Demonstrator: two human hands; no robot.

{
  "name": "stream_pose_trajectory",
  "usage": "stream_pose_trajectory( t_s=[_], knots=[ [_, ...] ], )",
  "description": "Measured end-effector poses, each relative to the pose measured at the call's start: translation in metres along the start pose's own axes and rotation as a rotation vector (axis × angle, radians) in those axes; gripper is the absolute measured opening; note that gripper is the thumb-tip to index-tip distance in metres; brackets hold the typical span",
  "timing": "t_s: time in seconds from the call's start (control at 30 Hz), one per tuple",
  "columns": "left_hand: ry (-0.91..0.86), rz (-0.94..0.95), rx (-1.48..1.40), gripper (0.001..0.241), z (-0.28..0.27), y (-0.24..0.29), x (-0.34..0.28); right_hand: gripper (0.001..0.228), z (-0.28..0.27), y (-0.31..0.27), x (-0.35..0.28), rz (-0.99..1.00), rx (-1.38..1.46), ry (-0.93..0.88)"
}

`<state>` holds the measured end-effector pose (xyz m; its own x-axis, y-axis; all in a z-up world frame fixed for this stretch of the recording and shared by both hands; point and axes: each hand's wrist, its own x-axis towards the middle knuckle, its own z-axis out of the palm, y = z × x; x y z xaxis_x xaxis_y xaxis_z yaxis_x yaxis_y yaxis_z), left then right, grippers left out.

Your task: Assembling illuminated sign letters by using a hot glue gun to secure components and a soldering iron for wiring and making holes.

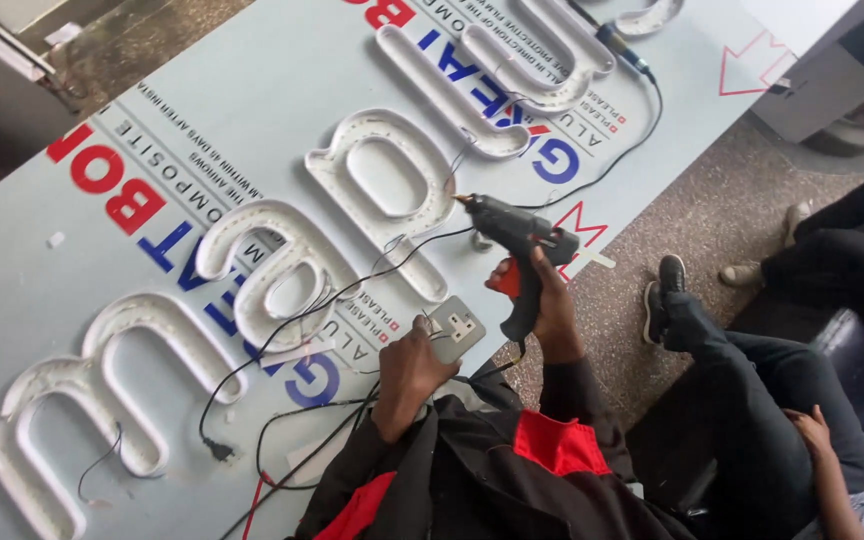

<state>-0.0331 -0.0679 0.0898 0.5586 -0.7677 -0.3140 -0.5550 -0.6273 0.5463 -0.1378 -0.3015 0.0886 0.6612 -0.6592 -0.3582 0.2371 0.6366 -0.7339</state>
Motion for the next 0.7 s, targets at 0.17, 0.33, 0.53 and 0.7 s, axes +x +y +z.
stream_pose_trajectory(
  t_s=[0.17, 0.33, 0.53, 0.7],
  knots=[
    [-0.095, -0.082, -0.014, 0.109, 0.018, -0.008, 0.024, 0.050, -0.036, -0.054, 0.015, -0.090, 0.174, -0.002],
    [-0.110, -0.173, -0.008, 0.111, 0.006, 0.016, 0.020, 0.055, -0.064, -0.078, 0.057, -0.019, 0.070, -0.024],
    [-0.211, -0.300, 0.027, 0.113, 0.004, 0.023, 0.023, 0.054, -0.033, -0.113, 0.095, 0.102, -0.015, 0.068],
    [-0.237, -0.308, 0.008, 0.115, -0.008, 0.022, 0.024, 0.060, 0.022, -0.107, 0.108, 0.125, -0.433, -0.166]
  ],
)
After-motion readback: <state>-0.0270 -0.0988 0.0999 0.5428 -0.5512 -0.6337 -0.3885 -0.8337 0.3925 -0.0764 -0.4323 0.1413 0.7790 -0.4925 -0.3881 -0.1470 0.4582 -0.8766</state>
